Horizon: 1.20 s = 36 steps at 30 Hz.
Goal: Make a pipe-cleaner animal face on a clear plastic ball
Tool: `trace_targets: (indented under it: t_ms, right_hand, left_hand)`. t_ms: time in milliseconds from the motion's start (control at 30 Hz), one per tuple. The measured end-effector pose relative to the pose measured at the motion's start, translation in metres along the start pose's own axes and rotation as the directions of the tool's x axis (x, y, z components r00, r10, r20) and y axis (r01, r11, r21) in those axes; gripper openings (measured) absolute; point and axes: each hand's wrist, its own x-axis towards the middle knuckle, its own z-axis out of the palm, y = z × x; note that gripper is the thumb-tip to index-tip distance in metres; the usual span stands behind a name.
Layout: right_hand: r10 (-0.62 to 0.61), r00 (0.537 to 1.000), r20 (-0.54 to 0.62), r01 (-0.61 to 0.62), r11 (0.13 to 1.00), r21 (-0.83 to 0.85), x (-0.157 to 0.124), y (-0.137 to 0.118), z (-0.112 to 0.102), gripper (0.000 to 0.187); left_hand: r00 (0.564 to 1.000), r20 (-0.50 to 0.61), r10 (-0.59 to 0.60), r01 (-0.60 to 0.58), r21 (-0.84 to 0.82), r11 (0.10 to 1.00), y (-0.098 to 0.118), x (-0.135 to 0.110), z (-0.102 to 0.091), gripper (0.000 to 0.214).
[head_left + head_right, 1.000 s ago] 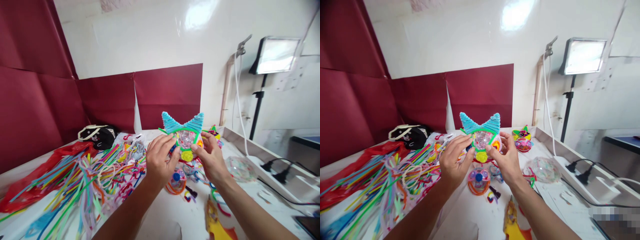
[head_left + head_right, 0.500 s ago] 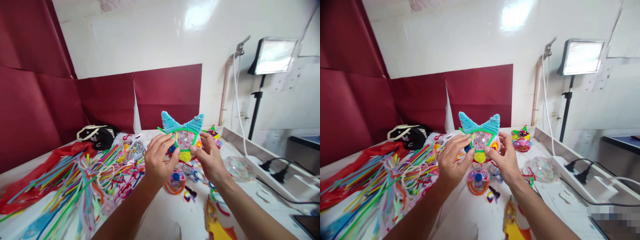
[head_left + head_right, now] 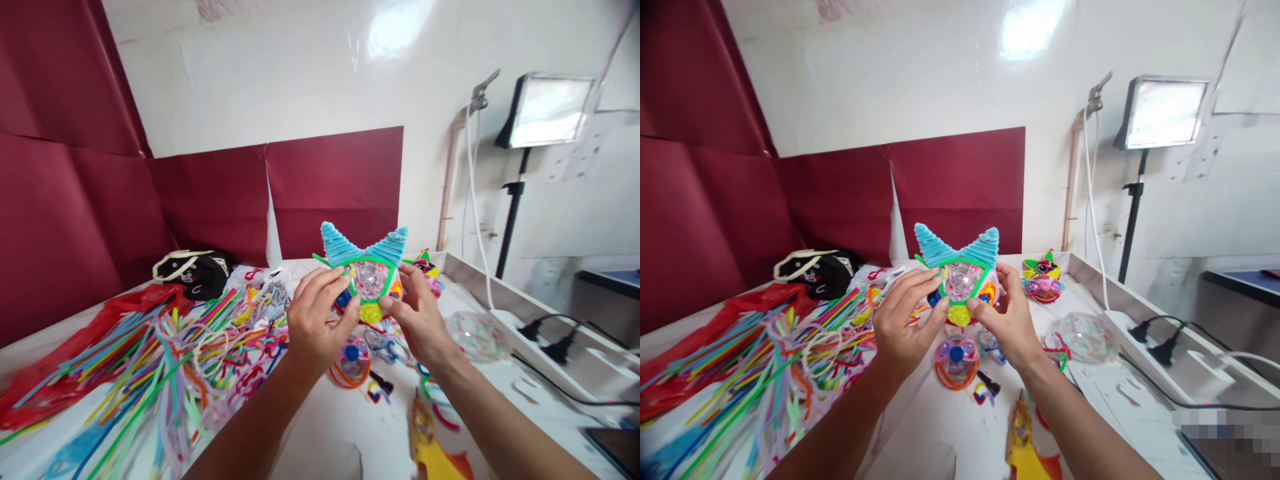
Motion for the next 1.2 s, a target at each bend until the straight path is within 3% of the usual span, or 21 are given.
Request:
trace_targets:
  t_ms: [233,767,933,1200]
  right_hand:
    - [-0.021,0.998,0.064,0.018,0.999,0.043,-0.001,-0.001,0.003,0.061]
    - [-0.007,1.0,-0.028,0.007,1.0,-0.022,-0.001,-0.004,0.011,0.07]
    - [0.008,0.999,-0.037,-0.009,1.0,-0.027,-0.001,-0.007,0.013,0.07]
    - [0.032,0.998,-0.057,-0.035,0.998,-0.048,-0.002,-0.005,0.011,0.073]
  left_hand:
    - [1.0,-0.008,-0.007,0.007,0.02,1.0,0.0,0.0,-0.001,0.023]
    - [1.0,0.006,-0.005,0.005,0.026,1.0,0.0,-0.005,0.004,0.024]
    - [0.998,-0.053,-0.017,0.019,0.035,0.999,0.0,-0.006,0.005,0.017]
    - [0.969,-0.115,-0.219,0.222,0.016,0.975,-0.001,-0.011,0.007,0.014]
